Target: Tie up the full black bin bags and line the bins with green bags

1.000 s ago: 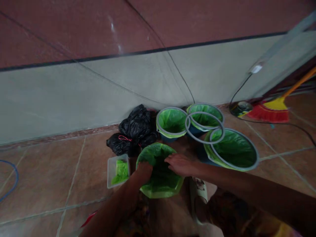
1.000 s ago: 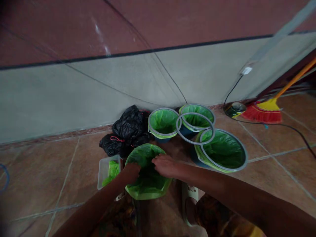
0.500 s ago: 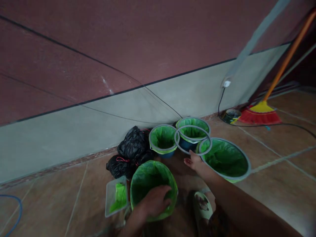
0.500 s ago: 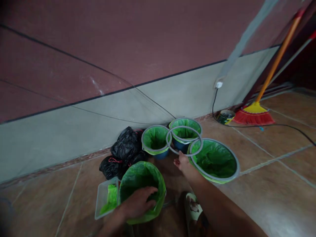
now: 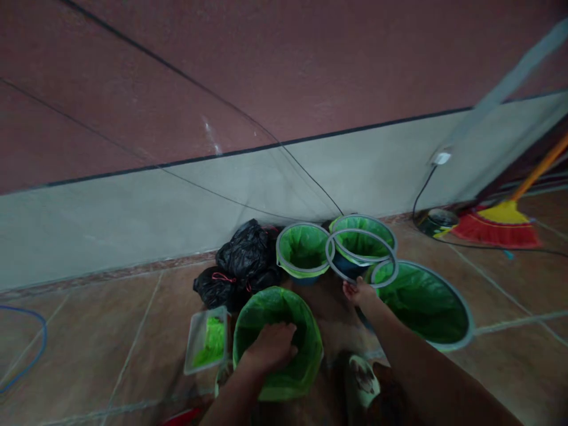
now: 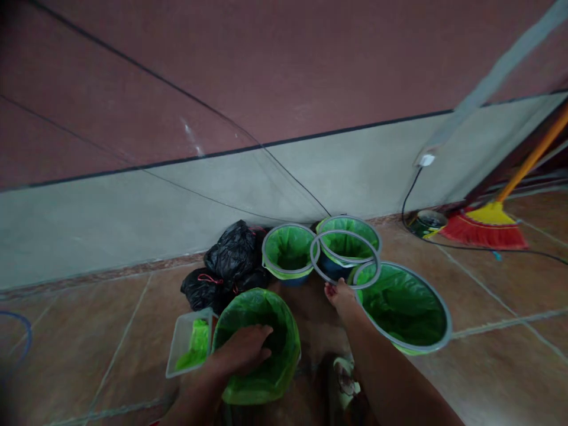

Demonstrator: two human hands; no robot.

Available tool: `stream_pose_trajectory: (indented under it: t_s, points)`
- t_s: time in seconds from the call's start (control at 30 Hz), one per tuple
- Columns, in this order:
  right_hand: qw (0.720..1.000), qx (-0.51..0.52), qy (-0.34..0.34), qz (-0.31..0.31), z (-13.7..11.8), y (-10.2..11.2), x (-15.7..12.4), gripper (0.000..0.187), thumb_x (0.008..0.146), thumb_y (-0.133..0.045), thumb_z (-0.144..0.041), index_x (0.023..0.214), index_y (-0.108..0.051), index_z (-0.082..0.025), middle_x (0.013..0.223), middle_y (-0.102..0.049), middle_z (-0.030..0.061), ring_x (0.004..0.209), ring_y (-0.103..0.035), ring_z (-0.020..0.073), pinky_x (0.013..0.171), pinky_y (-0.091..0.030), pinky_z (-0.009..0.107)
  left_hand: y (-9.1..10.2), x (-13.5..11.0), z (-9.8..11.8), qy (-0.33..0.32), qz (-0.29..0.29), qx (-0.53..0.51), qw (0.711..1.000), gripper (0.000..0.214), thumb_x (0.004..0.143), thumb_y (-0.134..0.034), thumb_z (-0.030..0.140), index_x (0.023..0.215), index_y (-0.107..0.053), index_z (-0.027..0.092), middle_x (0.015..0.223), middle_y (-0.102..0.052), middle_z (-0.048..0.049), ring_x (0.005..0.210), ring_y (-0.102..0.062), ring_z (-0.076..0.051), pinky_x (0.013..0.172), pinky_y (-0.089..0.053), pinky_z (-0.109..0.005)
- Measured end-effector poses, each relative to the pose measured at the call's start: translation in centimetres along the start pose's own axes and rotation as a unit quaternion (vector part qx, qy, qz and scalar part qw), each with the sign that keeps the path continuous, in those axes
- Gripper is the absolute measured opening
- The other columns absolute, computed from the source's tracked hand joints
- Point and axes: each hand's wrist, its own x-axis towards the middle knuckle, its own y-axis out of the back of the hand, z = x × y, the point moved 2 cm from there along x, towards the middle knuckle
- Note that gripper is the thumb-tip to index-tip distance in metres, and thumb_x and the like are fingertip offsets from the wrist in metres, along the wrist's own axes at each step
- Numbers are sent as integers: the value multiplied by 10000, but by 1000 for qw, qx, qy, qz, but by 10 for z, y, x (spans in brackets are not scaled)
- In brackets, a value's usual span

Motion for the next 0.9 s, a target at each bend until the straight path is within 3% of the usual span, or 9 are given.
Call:
stream_pose_trajectory:
  t_s: [0.13, 0.23, 0.33, 0.43, 0.5, 0.57, 0.7, 0.77, 0.9]
  points:
    - [998, 50, -16, 31, -18, 5, -12, 257, 993, -320, -154, 751, -379, -221, 575, -500, -48, 483, -542, 88, 557, -507, 202, 0, -5, -7, 9, 2, -17, 1000, 471, 850, -561, 275, 1310, -595, 184, 1285, -662, -144, 1195, -618, -307, 1033, -465, -414]
    - [998, 58, 2, 30, -33, 3, -31, 237, 987, -383, -168, 757, -405, -220, 562, -498, -56, 470, -529, 78, 523, -495, 175, 9, -9, -16, 51, 32, -22, 998, 447, 868, -545, 245, 1302, -605, 158, 1285, -665, -157, 1224, -606, -307, 1048, -456, -408]
    - [999, 40, 37, -4, -42, -4, -57, 180, 960, -489, -194, 782, -473, -207, 573, -539, -50, 482, -541, 74, 486, -483, 156, 27, -14, -34, 138, 121, -55, 981, 382, 907, -500, 221, 1255, -636, 144, 1248, -689, -155, 1198, -626, -297, 1035, -461, -398]
    - [986, -59, 108, -117, -38, -14, -91, 131, 925, -563, -207, 799, -547, -175, 607, -612, -16, 490, -549, 74, 472, -480, 159, 47, -21, -61, 230, 232, -97, 940, 429, 986, -357, 243, 1346, -552, 114, 1313, -646, -178, 1212, -618, -275, 1038, -453, -383]
    - [955, -151, 150, -207, -27, -22, -115, 154, 933, -552, -221, 795, -570, -156, 614, -636, 2, 475, -533, 71, 460, -459, 159, 55, -28, -83, 282, 332, -165, 885, 446, 1014, -287, 286, 1289, -588, 104, 1281, -662, -179, 1194, -629, -268, 1028, -459, -371]
    - [921, -232, 155, -274, -11, -28, -134, 194, 947, -526, -234, 776, -567, -153, 603, -634, 5, 461, -516, 71, 450, -436, 162, 55, -34, -102, 296, 390, -225, 842, 480, 1022, -262, 336, 1162, -658, 104, 1189, -704, -175, 1143, -656, -272, 980, -493, -361]
    - [857, -379, 118, -328, 23, -35, -146, 230, 956, -494, -262, 757, -550, -160, 622, -633, 13, 491, -544, 93, 471, -437, 186, 34, -39, -125, 266, 385, -368, 804, 484, 1018, -285, 369, 1082, -686, 104, 1001, -754, -142, 838, -729, -213, 737, -562, -285]
    - [819, -454, 127, -327, 35, -38, -141, 194, 942, -507, -281, 802, -570, -163, 694, -664, 31, 531, -578, 118, 471, -437, 202, 20, -39, -129, 276, 336, -368, 822, 405, 1000, -347, 305, 1031, -705, 117, 934, -762, -120, 752, -719, -177, 678, -538, -242]
    - [723, -596, 218, -273, 45, -45, -127, 158, 908, -534, -256, 1013, -603, -161, 973, -721, 113, 809, -683, 211, 642, -511, 265, -5, -38, -131, 304, 243, -195, 900, 247, 905, -503, 182, 885, -748, 152, 919, -765, -112, 862, -713, -182, 741, -489, -218]
